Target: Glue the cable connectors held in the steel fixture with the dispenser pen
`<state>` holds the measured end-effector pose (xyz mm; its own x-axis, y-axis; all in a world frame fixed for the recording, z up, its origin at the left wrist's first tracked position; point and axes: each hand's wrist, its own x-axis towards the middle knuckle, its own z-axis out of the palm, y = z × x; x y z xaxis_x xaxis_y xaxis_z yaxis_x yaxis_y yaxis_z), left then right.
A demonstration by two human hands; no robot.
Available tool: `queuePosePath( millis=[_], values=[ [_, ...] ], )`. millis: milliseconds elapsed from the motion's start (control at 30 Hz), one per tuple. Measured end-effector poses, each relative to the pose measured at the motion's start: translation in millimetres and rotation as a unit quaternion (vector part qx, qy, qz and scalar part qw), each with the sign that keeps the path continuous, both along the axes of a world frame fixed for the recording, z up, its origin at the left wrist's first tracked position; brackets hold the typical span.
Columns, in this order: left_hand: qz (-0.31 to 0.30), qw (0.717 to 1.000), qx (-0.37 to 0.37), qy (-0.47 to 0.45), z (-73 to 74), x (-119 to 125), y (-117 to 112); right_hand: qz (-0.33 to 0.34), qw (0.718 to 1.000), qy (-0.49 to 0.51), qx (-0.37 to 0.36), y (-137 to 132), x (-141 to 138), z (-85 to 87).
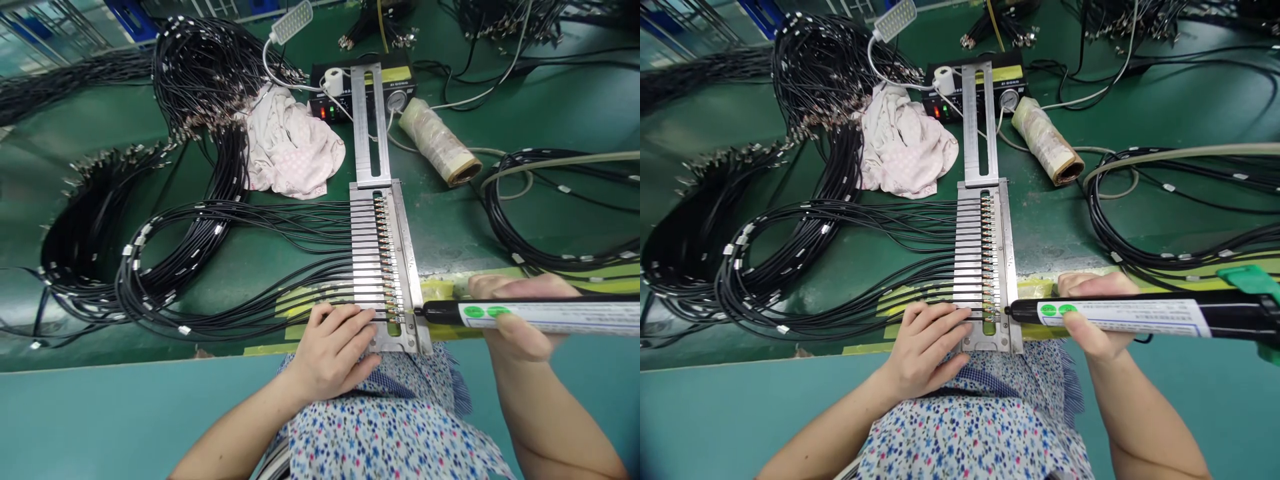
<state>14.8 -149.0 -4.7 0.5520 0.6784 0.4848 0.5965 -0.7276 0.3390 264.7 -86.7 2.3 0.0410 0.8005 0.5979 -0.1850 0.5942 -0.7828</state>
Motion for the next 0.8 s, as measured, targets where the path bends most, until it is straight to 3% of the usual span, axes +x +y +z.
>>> queuePosePath(
  millis=[300,800],
  values=[
    [0.004,1.0,-0.002,-0.004,1.0,2.7,0.7,-0.042,0.999,-0.018,-0.03,-4.2,2.4,-8.6],
    [0.005,1.0,-0.009,-0.008,2.5,3.0,2.0,-0.027,0.999,-0.035,-0.02,-2.5,1.0,-4.2]
  ],
)
